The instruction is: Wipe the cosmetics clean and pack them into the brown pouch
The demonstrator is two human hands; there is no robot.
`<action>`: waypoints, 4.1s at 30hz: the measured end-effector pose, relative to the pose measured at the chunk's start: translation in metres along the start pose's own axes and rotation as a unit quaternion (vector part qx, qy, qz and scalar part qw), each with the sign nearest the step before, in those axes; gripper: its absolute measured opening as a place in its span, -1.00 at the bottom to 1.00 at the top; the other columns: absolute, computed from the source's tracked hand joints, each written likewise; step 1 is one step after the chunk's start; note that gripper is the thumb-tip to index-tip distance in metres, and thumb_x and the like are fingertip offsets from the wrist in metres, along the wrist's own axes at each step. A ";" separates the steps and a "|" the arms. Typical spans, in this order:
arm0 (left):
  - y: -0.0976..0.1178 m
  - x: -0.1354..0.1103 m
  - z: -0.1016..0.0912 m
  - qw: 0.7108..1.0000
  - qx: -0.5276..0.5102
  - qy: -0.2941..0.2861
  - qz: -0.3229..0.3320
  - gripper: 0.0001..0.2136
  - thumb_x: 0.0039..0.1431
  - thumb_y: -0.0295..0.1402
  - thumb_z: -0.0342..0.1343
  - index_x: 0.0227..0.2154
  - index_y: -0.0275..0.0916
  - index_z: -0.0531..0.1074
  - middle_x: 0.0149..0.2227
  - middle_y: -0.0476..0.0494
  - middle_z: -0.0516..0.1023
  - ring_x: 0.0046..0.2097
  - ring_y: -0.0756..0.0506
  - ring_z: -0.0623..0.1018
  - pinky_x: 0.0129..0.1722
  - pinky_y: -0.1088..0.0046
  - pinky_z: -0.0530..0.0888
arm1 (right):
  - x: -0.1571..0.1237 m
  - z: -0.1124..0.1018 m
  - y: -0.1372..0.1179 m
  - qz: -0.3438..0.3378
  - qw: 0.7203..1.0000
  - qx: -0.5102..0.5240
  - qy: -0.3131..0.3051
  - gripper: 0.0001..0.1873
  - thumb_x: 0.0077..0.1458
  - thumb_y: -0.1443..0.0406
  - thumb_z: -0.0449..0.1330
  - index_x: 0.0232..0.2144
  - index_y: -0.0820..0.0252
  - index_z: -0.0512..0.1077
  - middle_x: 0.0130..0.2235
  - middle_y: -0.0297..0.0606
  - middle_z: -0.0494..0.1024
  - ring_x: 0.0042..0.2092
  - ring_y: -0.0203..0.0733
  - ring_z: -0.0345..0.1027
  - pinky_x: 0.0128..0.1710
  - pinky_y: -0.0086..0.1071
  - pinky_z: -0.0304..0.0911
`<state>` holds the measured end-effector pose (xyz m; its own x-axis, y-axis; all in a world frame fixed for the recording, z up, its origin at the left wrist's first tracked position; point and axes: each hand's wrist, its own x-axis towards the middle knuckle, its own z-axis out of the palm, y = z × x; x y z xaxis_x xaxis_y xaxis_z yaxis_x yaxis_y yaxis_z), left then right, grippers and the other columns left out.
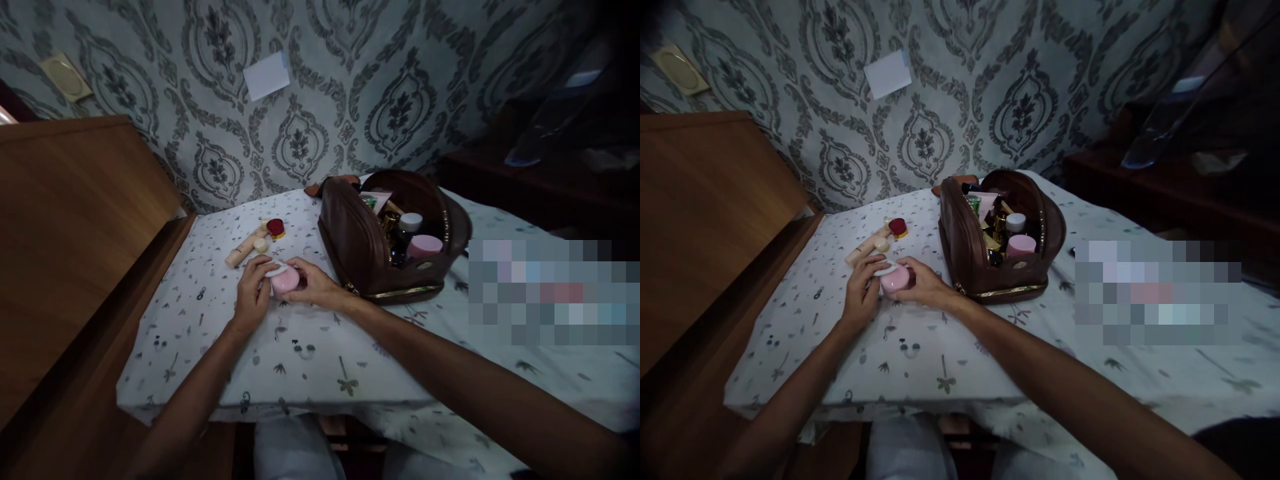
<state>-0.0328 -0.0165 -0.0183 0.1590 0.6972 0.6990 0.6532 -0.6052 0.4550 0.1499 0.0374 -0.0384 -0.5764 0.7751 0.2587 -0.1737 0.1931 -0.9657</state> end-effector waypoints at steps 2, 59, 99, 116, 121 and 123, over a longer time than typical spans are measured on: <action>-0.003 -0.001 0.001 1.000 -0.003 -0.002 -0.017 -0.68 0.33 -0.50 -0.05 -0.02 -0.14 0.53 0.07 -0.21 0.49 0.17 -0.20 0.48 0.17 0.05 0.45 | 0.000 -0.002 0.000 -0.003 1.000 0.003 0.001 -0.36 -0.26 0.15 0.50 -0.12 0.15 0.38 -0.24 -0.38 0.48 -0.21 -0.24 0.35 -0.19 -0.37 0.28; -0.002 -0.002 0.004 0.997 -0.030 -0.069 0.010 -0.49 0.31 -0.15 0.20 0.26 -0.15 0.31 0.17 -0.31 0.47 0.20 -0.27 0.48 0.21 0.07 0.44 | -0.004 0.009 -0.010 0.138 0.967 0.212 0.014 -0.44 0.01 -0.16 0.36 -0.23 0.15 0.40 -0.45 -0.39 0.51 -0.48 -0.31 0.41 -0.57 -0.50 0.21; -0.005 0.001 -0.003 0.997 -0.049 -0.052 0.021 -0.63 0.29 -0.19 0.24 0.11 -0.13 0.52 0.11 -0.25 0.61 0.14 -0.22 0.59 0.15 0.07 0.55 | -0.003 0.007 -0.011 0.157 0.971 0.169 0.064 -0.52 0.01 -0.07 0.39 -0.20 0.12 0.45 -0.51 -0.46 0.45 -0.54 -0.35 0.34 -0.57 -0.50 0.19; 0.013 0.005 -0.008 0.967 0.089 -0.016 0.240 -0.70 0.33 -0.51 0.16 0.09 -0.19 0.51 0.04 -0.22 0.66 0.24 -0.22 0.54 0.13 0.07 0.63 | -0.001 0.015 -0.006 0.243 0.879 0.403 0.072 -0.76 0.26 0.16 0.27 -0.35 0.21 0.45 -0.48 -0.31 0.51 -0.46 -0.32 0.37 -0.42 -0.47 0.39; 0.014 0.006 -0.008 0.964 0.097 -0.010 0.248 -0.70 0.36 -0.52 0.11 0.09 -0.15 0.51 0.06 -0.19 0.66 0.25 -0.21 0.55 0.15 0.07 0.64 | 0.003 0.008 -0.007 0.244 0.843 0.473 0.082 -0.78 0.35 0.17 0.16 -0.28 0.20 0.43 -0.45 -0.30 0.50 -0.49 -0.34 0.34 -0.52 -0.53 0.35; 0.014 0.006 -0.009 0.966 0.092 0.000 0.242 -0.69 0.35 -0.54 0.12 0.09 -0.15 0.51 0.04 -0.20 0.67 0.23 -0.21 0.56 0.14 0.08 0.64 | 0.004 0.004 -0.007 0.249 0.839 0.478 0.074 -0.73 0.37 0.13 0.11 -0.27 0.20 0.41 -0.46 -0.29 0.49 -0.52 -0.36 0.32 -0.59 -0.57 0.29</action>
<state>-0.0297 -0.0243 -0.0025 0.4786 0.3489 0.8058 0.6227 -0.7818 -0.0313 0.1459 0.0369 -0.0305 -0.6749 0.6960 -0.2452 -0.5425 -0.6932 -0.4745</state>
